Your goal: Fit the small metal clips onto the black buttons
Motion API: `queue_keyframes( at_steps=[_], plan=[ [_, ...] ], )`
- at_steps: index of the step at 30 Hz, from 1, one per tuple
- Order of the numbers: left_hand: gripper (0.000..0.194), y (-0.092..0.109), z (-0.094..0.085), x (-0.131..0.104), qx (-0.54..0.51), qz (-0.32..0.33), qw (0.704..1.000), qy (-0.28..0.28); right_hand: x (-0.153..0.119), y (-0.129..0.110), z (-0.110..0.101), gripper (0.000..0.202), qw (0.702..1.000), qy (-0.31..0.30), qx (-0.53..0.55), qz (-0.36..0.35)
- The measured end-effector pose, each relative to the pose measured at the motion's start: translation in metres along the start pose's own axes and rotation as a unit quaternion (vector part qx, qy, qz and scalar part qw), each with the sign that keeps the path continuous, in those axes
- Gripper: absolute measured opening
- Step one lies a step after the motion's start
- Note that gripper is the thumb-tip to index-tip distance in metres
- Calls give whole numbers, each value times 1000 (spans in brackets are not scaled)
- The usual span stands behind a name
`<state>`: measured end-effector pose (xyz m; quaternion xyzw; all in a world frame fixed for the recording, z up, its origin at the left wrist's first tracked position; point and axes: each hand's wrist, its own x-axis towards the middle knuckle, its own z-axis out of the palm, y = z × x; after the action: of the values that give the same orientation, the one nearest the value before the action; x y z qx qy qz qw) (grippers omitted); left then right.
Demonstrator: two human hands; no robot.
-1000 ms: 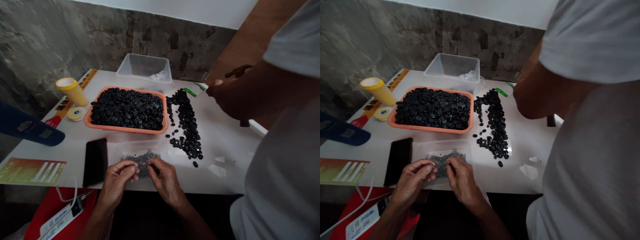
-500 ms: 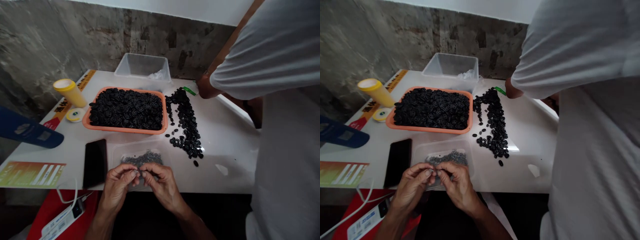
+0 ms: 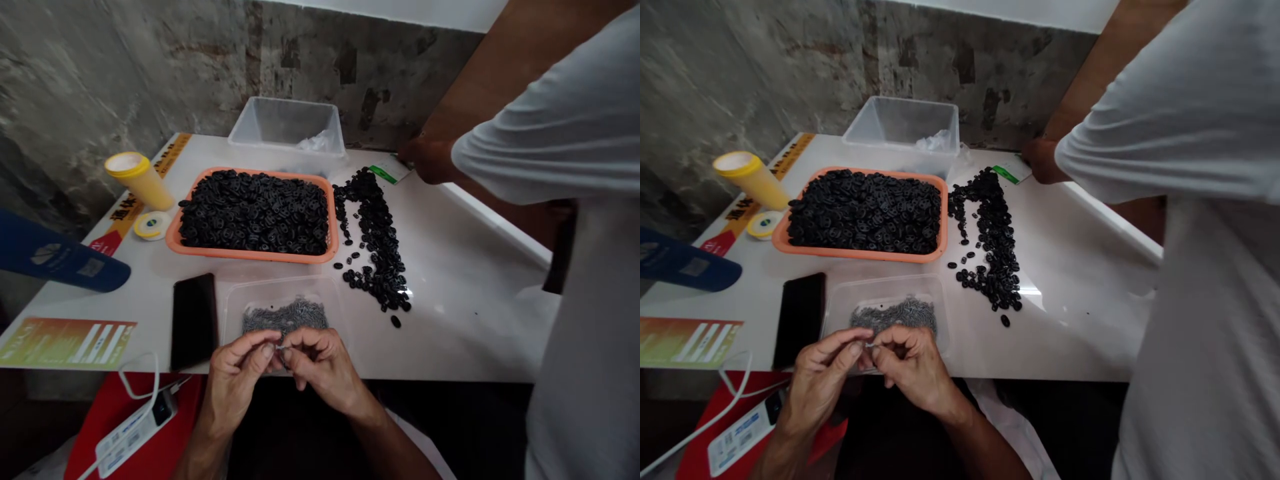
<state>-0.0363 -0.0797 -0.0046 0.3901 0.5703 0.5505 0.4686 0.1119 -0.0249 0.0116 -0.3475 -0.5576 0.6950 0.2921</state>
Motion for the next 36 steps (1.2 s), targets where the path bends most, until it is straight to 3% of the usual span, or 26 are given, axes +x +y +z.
queue_keyframes(
  at_steps=[4, 9, 14, 19, 22, 25, 31, 36],
  plan=[
    [9, 4, 1, -2, 23, 31, 999, 15, 1, 0, 1, 13, 1000, -2, 3, 14],
    [11, 5, 1, -3, 80, 14, 996, 23, 1, 0, 3, 15, 999, 4, -32, 32],
    [7, 6, 1, -1, 91, 40, 995, 10, 1, 1, 3, 14, 998, 13, -66, -2],
    [15, -1, 2, 8, 51, -12, 998, 43, 3, -5, 2, 17, 987, 17, -155, -49],
    [14, -5, 2, 11, -3, -33, 997, 69, 5, -2, -3, 10, 980, 49, -185, -52],
    [12, -6, 2, 8, -20, -49, 996, 69, 4, 3, -8, 4, 988, 73, -127, -43],
    [10, 0, 3, -5, -45, -59, 996, 49, 0, 1, -3, 15, 993, 36, 110, -18],
    [9, -1, 1, -14, -46, -57, 996, 46, -2, -4, 5, 14, 984, 40, 174, -9]
  ],
)
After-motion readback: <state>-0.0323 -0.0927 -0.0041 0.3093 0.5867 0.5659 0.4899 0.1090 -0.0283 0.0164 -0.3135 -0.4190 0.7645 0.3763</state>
